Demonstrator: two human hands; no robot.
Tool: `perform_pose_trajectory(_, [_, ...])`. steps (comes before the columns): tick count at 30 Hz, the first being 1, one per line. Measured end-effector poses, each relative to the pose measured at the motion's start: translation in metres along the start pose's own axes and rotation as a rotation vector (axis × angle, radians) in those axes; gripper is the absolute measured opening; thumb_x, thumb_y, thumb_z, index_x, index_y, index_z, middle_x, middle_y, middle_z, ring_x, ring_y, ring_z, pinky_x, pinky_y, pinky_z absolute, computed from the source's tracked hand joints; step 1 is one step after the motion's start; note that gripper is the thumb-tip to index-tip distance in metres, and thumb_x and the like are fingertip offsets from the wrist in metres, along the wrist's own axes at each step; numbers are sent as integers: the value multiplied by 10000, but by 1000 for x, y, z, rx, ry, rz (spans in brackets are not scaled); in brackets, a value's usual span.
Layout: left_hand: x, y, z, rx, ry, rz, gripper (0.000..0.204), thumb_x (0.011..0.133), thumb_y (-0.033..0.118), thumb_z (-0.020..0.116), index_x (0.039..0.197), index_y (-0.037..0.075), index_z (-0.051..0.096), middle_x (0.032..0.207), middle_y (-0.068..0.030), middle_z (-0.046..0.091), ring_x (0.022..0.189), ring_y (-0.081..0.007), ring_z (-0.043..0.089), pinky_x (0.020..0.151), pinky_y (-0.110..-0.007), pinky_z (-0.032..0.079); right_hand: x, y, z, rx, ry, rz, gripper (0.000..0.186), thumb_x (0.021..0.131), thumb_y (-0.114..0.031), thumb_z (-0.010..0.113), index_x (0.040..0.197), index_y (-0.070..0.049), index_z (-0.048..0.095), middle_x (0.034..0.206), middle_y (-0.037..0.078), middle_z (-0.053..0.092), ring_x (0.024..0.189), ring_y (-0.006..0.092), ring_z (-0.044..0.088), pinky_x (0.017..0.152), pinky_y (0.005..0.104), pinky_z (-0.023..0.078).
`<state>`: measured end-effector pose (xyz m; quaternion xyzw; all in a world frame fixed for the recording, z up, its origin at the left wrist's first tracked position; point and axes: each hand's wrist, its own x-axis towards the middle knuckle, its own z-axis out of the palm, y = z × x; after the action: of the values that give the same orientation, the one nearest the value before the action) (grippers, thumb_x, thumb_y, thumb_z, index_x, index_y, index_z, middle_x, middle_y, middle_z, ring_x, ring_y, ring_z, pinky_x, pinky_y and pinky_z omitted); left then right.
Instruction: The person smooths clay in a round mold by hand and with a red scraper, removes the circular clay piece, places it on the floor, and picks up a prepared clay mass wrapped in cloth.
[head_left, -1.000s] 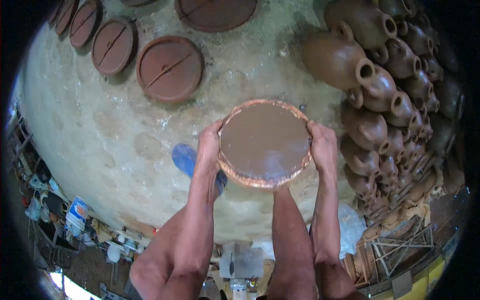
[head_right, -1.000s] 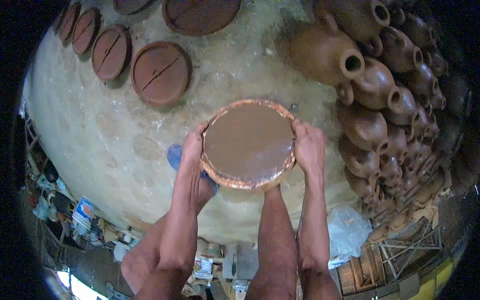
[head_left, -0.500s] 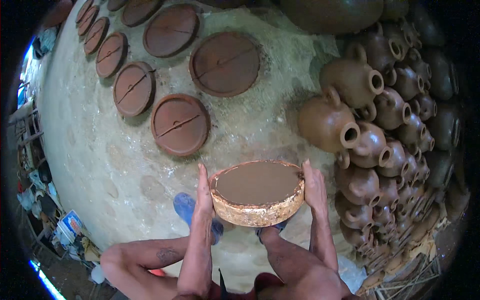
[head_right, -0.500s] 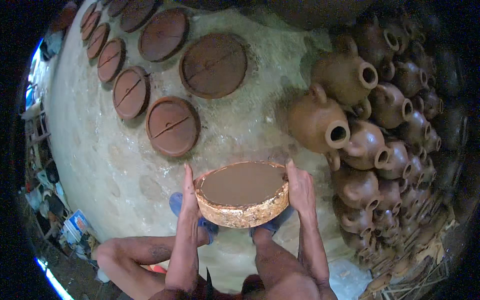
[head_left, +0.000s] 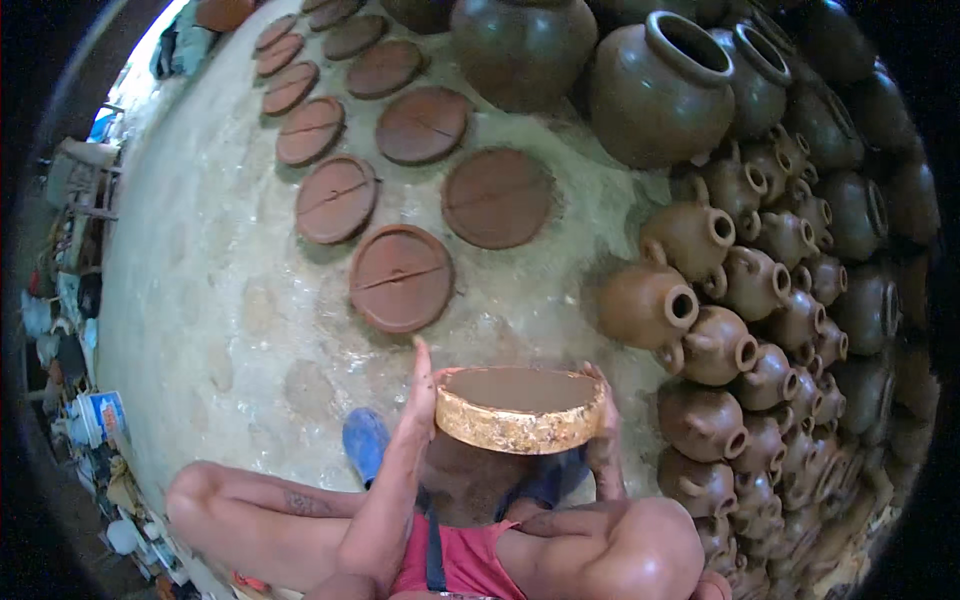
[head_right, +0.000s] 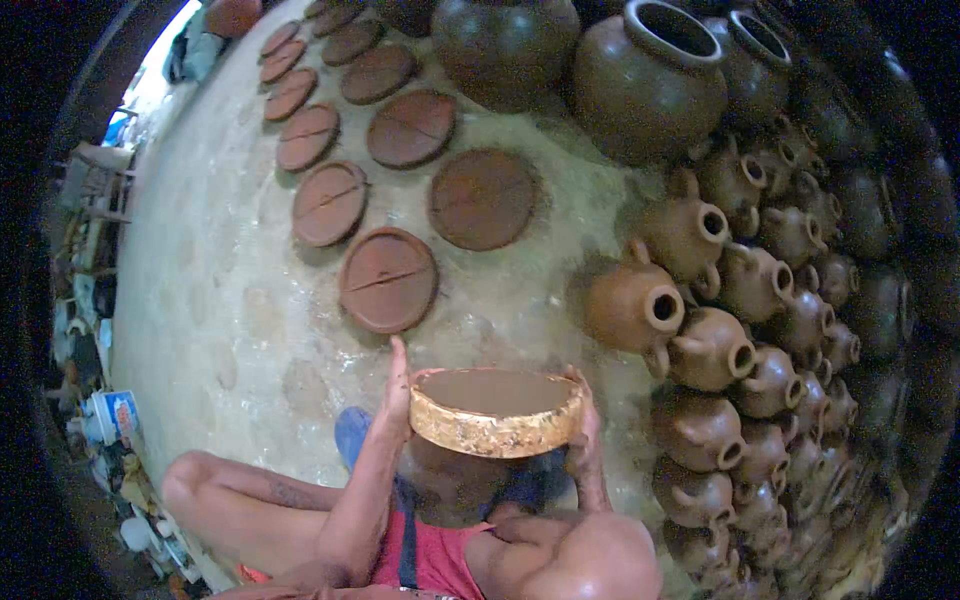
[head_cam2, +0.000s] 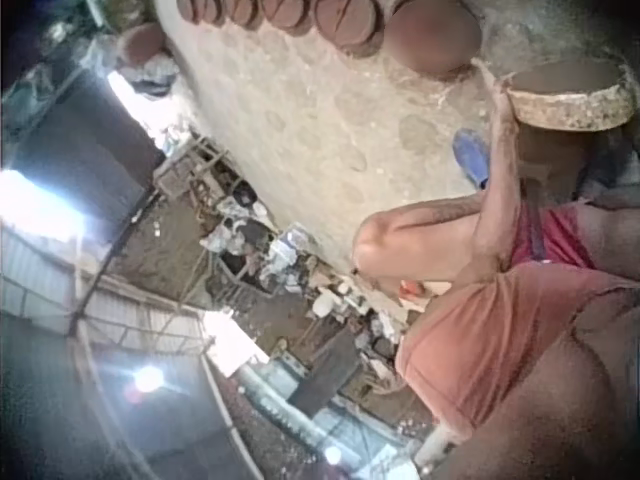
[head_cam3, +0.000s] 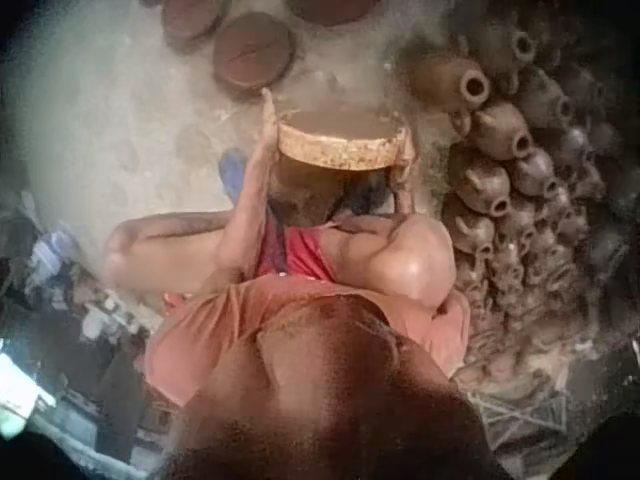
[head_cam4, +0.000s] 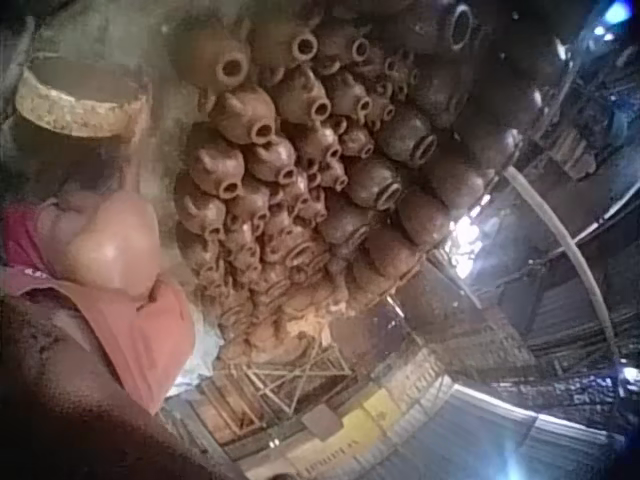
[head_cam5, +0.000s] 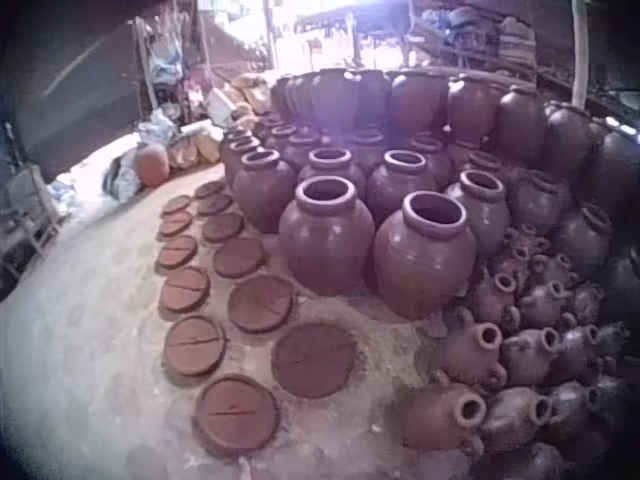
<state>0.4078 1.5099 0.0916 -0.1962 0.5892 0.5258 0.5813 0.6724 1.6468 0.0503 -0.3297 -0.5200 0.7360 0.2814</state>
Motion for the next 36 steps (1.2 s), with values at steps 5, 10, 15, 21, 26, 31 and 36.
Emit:
perform_pose_trajectory(5, [7,3,-9,53,-5,19,1152,892,941,324,1301,-97,607,1222,-201,699,1115,-253,686,983,-390,538,-3,13,12,-31,62,-116,1357,727,-944,621,1588,58,312,1554,230,484,1387,288,519,1189,443,394])
perform_pose_trajectory(10, [17,-12,6,161,-2,167,1144,899,919,389,1350,-118,563,1248,-185,679,1064,-199,678,956,-363,543,15,13,-8,-87,142,-102,1244,844,-911,512,1574,80,332,1479,215,570,1330,275,571,1160,435,425])
perform_pose_trajectory(15, [6,-3,-5,-1,-54,139,1001,932,867,419,1176,-68,679,1060,-144,741,945,-209,720,896,-356,567,26,0,7,-262,112,-10,1178,908,-905,376,1561,75,400,1419,175,628,1348,280,555,1195,410,370])
perform_pose_trajectory(21, [21,-10,2,-62,-81,153,884,961,822,435,946,-4,749,890,-125,776,790,-207,746,787,-326,588,20,-17,8,-60,128,-30,1187,868,-861,545,1680,-72,189,1647,170,371,1460,275,447,1166,454,429])
perform_pose_trajectory(26, [24,-3,-7,-38,-60,220,934,917,854,484,1038,-47,700,901,-142,752,823,-218,738,814,-357,593,11,-8,20,-77,142,-212,971,976,-728,531,1635,-54,298,1657,202,374,1508,274,387,1231,430,329])
perform_pose_trajectory(31, [32,-2,-13,-47,-53,188,1020,892,885,481,1160,-85,646,1004,-176,745,893,-239,739,839,-376,593,9,4,17,-84,142,-302,897,994,-702,525,1577,-31,403,1622,179,438,1459,270,455,1201,424,376])
perform_pose_trajectory(36, [5,6,5,-31,-122,100,1056,900,919,373,1306,-17,645,1169,-129,744,1052,-239,710,941,-415,547,22,-25,21,-308,164,-252,903,1002,-736,458,1527,-2,484,1497,171,574,1381,283,541,1160,419,412])
